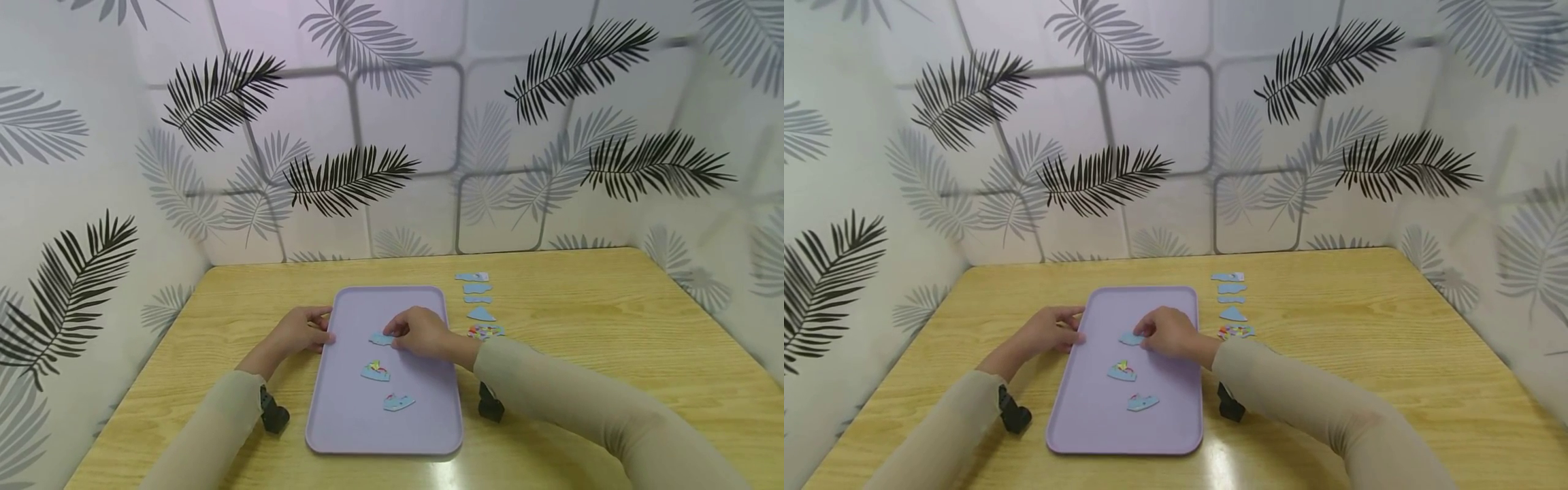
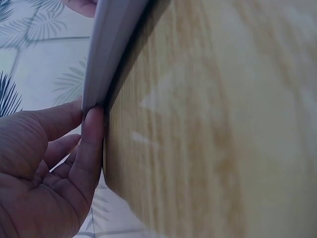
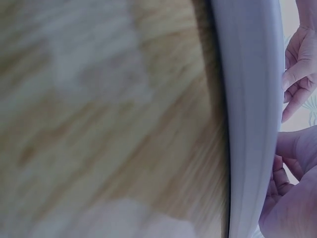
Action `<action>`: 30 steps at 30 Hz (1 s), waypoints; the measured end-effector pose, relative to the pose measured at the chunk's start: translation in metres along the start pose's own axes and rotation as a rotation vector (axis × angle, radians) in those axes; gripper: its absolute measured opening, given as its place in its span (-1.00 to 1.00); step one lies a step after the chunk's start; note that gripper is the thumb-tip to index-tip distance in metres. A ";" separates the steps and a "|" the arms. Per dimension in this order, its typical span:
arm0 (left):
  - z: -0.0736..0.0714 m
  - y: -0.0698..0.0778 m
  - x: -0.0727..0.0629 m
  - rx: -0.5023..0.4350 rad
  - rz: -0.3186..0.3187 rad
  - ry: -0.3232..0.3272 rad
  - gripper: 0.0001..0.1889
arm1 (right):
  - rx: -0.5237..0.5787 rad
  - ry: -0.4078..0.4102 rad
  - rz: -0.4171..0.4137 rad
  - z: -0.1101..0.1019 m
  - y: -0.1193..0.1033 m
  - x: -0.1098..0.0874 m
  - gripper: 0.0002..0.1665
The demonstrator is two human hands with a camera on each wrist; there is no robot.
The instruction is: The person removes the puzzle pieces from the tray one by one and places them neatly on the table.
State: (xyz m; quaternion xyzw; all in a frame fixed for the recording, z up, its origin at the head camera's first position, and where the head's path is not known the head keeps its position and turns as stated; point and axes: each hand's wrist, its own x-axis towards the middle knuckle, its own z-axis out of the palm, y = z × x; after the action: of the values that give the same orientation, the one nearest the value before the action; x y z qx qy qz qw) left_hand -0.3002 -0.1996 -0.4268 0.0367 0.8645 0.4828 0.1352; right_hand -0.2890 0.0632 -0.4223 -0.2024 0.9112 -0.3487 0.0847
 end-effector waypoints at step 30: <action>0.000 0.002 -0.001 -0.003 -0.007 -0.005 -0.30 | 0.348 -0.096 0.079 -0.019 0.022 0.001 -0.80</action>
State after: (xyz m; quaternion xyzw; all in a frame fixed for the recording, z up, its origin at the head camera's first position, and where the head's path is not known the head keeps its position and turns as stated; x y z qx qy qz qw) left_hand -0.2995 -0.1985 -0.4247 0.0347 0.8635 0.4835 0.1393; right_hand -0.3025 0.0892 -0.4231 -0.1652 0.8394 -0.4872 0.1755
